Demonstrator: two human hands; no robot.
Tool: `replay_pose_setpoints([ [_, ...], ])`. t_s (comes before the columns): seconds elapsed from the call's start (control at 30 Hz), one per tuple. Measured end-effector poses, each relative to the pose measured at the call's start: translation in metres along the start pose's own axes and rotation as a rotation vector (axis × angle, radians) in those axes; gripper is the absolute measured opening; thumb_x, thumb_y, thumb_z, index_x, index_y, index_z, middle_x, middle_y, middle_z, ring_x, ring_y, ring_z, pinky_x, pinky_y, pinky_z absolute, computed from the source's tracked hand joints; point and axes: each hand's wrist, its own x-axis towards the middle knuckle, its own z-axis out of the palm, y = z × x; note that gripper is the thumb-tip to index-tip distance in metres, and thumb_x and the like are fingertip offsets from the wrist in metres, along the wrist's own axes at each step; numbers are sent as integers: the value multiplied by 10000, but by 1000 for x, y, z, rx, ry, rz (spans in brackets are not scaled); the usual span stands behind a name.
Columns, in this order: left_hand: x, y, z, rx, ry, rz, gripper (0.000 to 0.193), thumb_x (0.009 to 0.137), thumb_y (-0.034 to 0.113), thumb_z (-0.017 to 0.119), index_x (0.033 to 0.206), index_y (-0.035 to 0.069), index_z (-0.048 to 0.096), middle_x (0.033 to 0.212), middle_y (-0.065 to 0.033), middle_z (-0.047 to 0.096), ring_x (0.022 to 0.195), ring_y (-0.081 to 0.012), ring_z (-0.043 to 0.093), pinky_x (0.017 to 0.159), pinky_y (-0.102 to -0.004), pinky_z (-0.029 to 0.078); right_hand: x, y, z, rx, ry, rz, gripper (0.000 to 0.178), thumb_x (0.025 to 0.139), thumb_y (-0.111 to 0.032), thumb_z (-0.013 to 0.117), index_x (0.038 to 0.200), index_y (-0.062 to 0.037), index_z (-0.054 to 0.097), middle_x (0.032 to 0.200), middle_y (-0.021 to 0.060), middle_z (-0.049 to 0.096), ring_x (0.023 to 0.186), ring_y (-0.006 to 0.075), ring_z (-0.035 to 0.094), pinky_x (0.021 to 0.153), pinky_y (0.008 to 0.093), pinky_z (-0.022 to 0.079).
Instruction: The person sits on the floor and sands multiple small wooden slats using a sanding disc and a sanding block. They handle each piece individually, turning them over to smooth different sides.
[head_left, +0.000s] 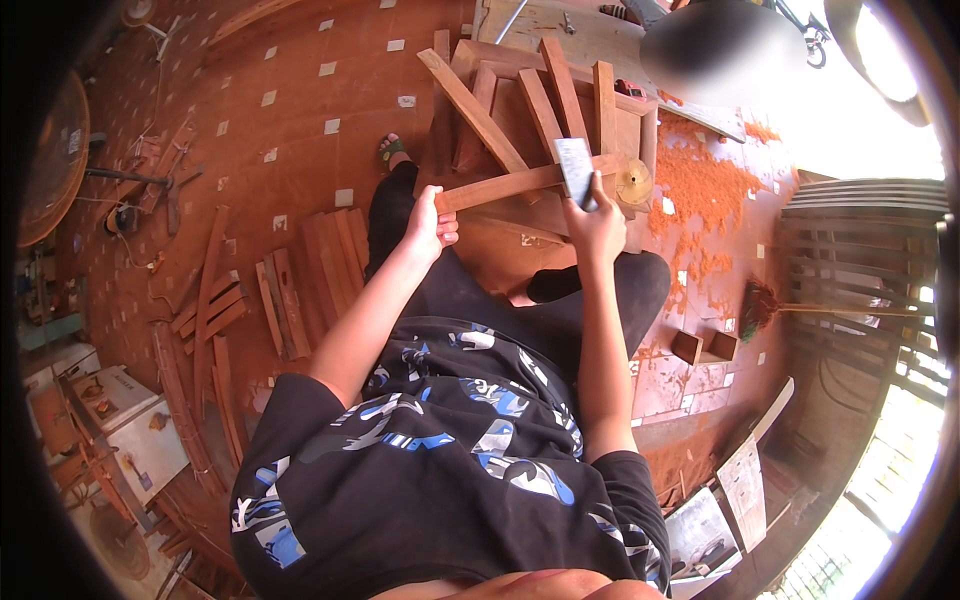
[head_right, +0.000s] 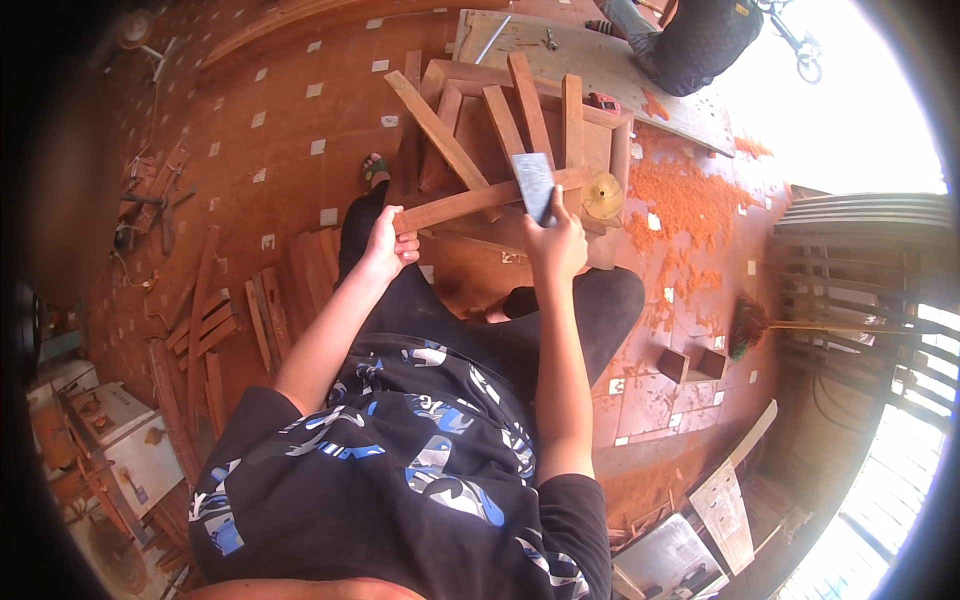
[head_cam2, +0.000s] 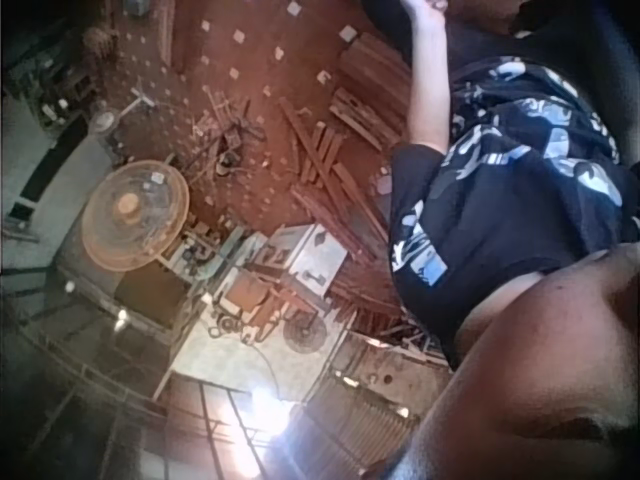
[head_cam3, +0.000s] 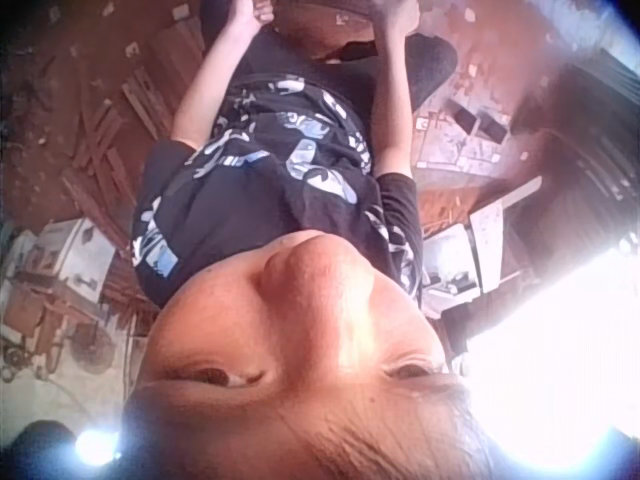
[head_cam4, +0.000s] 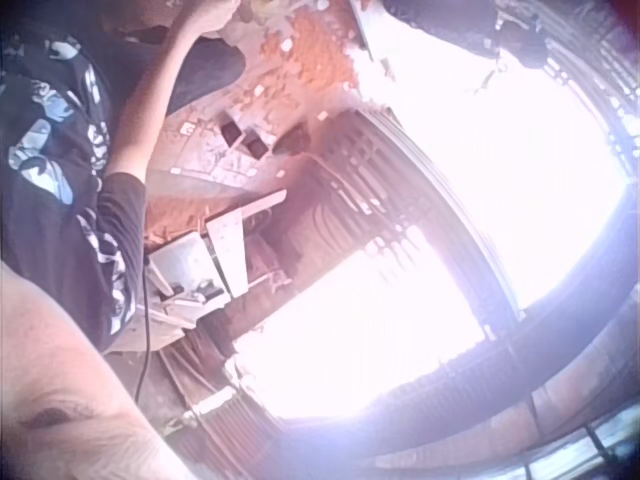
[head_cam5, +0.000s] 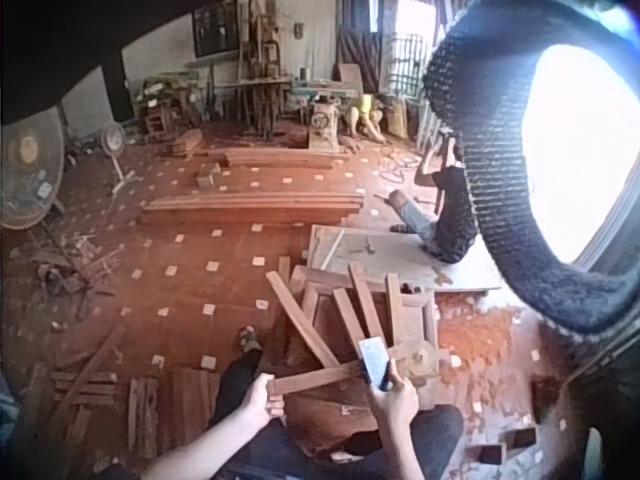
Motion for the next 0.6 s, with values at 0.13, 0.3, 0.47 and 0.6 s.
replay_pose_setpoints([
  [0.13,0,-2,5,9,53,6,312,956,442,531,937,150,423,593,49,253,424,-75,247,424,-251,238,-11,2,10,-106,99,-81,759,734,-379,788,1446,-196,600,916,149,677,821,352,719,711,470,581],
  [0.3,6,-3,1,-3,71,5,304,954,440,522,905,156,425,592,50,251,426,-83,238,425,-265,223,-55,-34,28,93,-128,-416,782,712,-337,777,1462,-219,589,899,141,657,807,353,703,740,465,576],
  [0.47,4,-1,0,24,13,21,307,950,441,532,909,153,431,588,50,258,424,-87,239,428,-270,228,-59,-55,19,92,-341,-356,716,751,-358,770,1435,-213,615,984,162,681,941,360,708,861,466,568],
  [0.6,4,2,0,-21,10,-29,321,944,447,546,940,146,433,586,50,256,420,-81,244,424,-261,243,-23,-20,15,4,-104,-206,712,772,-379,755,1455,-258,593,1012,138,692,933,348,716,818,475,574],
])
